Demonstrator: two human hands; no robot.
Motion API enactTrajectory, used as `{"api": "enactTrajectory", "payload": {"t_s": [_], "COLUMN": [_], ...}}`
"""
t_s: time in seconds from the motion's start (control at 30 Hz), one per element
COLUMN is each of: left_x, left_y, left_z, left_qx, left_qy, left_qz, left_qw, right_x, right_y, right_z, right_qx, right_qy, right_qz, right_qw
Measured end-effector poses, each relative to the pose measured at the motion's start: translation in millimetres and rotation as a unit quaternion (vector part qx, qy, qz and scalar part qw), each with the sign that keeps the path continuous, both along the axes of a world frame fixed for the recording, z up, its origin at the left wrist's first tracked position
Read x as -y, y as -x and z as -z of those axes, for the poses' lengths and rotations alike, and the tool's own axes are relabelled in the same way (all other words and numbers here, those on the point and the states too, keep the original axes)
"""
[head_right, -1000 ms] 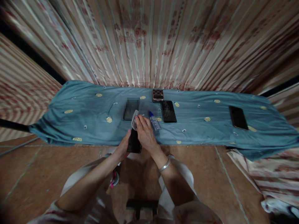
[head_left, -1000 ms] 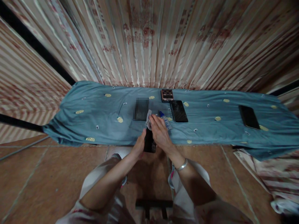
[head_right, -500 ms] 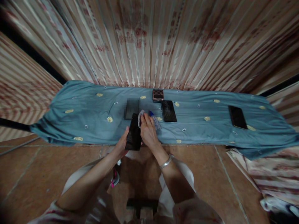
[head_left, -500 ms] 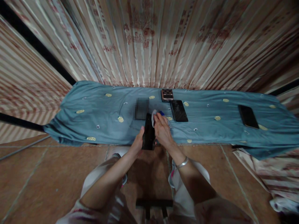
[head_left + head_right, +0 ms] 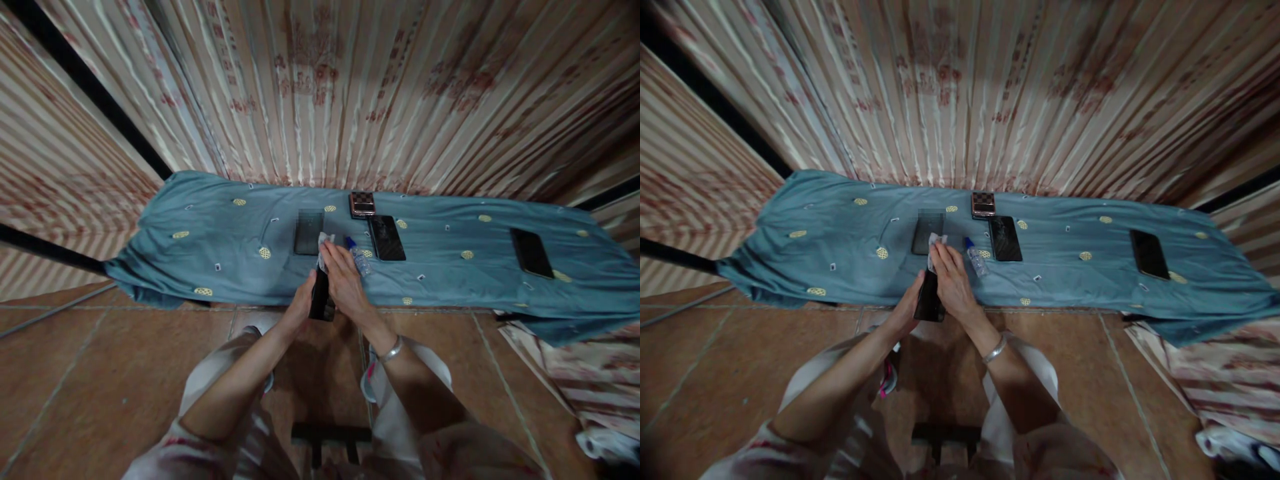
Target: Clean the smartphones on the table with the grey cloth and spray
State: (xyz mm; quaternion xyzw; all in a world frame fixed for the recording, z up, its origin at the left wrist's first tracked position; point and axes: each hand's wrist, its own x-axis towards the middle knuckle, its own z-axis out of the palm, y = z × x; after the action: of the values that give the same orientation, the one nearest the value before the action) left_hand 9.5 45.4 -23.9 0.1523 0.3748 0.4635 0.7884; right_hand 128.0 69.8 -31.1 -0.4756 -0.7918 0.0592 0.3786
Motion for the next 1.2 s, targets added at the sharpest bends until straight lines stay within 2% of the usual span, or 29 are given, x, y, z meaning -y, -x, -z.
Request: {"api": "enactTrajectory", "payload": {"t_s": [0.1, 0.27, 0.47, 0.6, 0.87, 1.2], "left_x": [-4, -11, -12, -12, -19, -31], "left_y": [2, 5, 13, 18, 23, 30], "left_z": [-0.2, 0.5, 4.9, 0.5, -25.2, -20.3], "left_qx": [-0.028, -0.033, -0.006, 0.001, -0.046, -0.012], "left_qy": [-0.043, -0.013, 0.018, 0.021, 0.061, 0.041], "left_qz": [-0.046, -0.119, -0.143, -0.113, -0.046, -0.105], "left_qw": [0.998, 0.992, 0.989, 0.993, 0.996, 0.994], "right_x": [7, 18, 29, 36, 42, 30], "right_y": [8, 18, 26, 30, 33, 19], "right_z": [1, -2, -1, 1, 0, 9], "right_qx": [0.003, 0.012, 0.021, 0.036, 0.061, 0.026], "right_qy": [-0.011, -0.017, -0.011, 0.008, 0.001, -0.006], "right_qz": [-0.028, -0.058, -0.075, -0.082, -0.116, -0.076], "right_qw": [1.000, 0.998, 0.997, 0.996, 0.991, 0.997]}}
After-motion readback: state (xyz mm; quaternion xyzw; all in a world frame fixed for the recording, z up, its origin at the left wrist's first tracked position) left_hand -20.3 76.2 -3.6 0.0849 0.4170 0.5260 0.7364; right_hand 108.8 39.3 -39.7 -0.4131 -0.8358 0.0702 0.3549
